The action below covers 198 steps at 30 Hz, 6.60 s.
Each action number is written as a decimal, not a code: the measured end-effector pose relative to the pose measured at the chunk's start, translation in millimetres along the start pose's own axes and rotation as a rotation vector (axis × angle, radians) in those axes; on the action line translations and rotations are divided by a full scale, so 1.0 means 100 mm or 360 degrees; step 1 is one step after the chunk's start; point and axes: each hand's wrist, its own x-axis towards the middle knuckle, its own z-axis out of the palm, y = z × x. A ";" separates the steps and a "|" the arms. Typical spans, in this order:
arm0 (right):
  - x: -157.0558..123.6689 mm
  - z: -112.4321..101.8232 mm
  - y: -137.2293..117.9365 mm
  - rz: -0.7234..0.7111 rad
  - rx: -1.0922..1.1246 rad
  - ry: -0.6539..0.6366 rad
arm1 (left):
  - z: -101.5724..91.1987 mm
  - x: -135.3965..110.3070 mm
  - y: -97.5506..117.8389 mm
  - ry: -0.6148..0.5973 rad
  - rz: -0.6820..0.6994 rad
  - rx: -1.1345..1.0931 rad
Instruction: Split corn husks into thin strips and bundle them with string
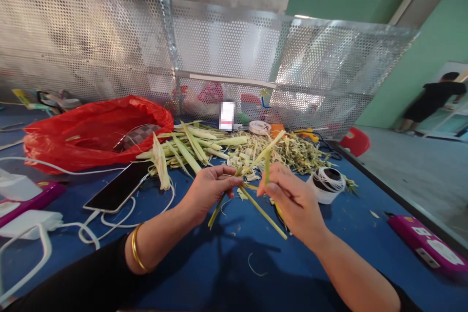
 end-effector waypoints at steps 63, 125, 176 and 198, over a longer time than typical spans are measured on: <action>0.34 0.16 -0.13 0.0155 -0.1331 0.0055 | 0.01 -0.05 0.06 -0.0053 0.0415 0.0163; 0.15 0.13 0.25 0.0581 -0.0082 0.0795 | 0.01 0.02 -0.04 0.0062 -0.0108 -0.0251; -0.05 0.42 0.14 0.0278 -0.1211 -0.0151 | -0.01 0.05 -0.02 0.0045 0.0115 -0.0506; 0.12 0.28 0.19 0.1070 0.0911 0.0346 | -0.06 0.03 0.03 -0.0175 -0.0146 -0.0458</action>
